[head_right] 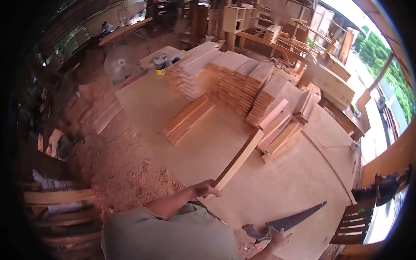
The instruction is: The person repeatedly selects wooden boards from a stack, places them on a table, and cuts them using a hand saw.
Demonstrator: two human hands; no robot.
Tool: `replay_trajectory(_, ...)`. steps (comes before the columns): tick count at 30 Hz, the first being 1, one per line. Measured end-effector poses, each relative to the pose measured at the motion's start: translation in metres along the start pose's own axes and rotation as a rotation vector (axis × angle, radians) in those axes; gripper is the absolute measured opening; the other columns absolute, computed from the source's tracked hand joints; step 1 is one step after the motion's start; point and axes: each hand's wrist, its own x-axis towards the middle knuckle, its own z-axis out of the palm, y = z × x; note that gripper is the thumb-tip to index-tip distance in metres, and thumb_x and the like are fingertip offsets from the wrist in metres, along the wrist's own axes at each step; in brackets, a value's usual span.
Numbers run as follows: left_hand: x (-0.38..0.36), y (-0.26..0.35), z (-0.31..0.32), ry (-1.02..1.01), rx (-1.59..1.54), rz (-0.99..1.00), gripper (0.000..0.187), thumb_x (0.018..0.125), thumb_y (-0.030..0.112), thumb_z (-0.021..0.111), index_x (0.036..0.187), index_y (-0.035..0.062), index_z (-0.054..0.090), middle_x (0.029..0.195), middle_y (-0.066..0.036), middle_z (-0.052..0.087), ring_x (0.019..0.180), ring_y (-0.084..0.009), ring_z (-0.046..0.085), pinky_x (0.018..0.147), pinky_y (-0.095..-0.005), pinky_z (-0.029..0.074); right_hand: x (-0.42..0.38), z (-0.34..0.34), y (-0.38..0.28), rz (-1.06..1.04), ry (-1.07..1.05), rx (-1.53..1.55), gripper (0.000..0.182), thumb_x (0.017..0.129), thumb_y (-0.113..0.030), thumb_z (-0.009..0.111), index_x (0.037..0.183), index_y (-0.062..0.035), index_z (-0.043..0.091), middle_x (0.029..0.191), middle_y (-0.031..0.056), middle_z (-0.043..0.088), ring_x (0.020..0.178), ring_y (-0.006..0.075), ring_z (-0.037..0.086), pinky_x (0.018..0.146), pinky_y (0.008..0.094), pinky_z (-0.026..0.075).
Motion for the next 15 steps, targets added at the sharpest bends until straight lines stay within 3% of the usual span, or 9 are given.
replay_trajectory(2,-0.009,0.01,0.004,0.131,-0.13,0.2,0.026,0.074,0.028,0.072,0.086,0.0055,0.067,0.079,-0.003,0.062,0.071,-0.0148,0.059,0.062,-0.0312,0.047,0.019,0.003,-0.008,-0.035,-0.019,-0.031,0.077,0.082,-0.039,0.068,0.14,0.0076,0.047,0.138,0.0312,0.052,0.126,0.0448,0.051,0.108,0.048,0.04)
replay_trajectory(7,-0.039,-0.001,-0.011,0.396,-0.47,0.344,0.021,0.078,0.019,0.061,0.091,0.0028,0.065,0.085,-0.006,0.064,0.081,-0.0179,0.06,0.076,-0.032,0.049,0.056,0.028,-0.021,-0.1,-0.086,-0.194,0.079,0.088,-0.046,0.06,0.15,-0.0036,0.036,0.142,0.0298,0.046,0.132,0.0433,0.044,0.108,0.0539,0.037)
replay_trajectory(12,-0.075,-0.021,-0.023,0.602,-0.59,0.573,0.02,0.078,0.017,0.061,0.092,0.0019,0.065,0.086,-0.008,0.064,0.078,-0.0177,0.061,0.07,-0.0331,0.051,0.046,0.071,-0.034,-0.175,-0.136,-0.361,0.075,0.091,-0.048,0.055,0.151,-0.0071,0.035,0.146,0.0318,0.04,0.137,0.0449,0.037,0.111,0.0547,0.034)
replay_trajectory(15,-0.093,-0.03,-0.03,0.779,-0.679,0.634,0.018,0.077,0.012,0.061,0.091,0.001,0.064,0.084,-0.008,0.064,0.076,-0.0181,0.063,0.066,-0.0326,0.053,0.026,0.079,-0.05,-0.081,-0.143,-0.532,0.075,0.093,-0.054,0.049,0.156,-0.0202,0.026,0.157,0.0284,0.022,0.137,0.0569,0.028,0.108,0.0655,0.032)
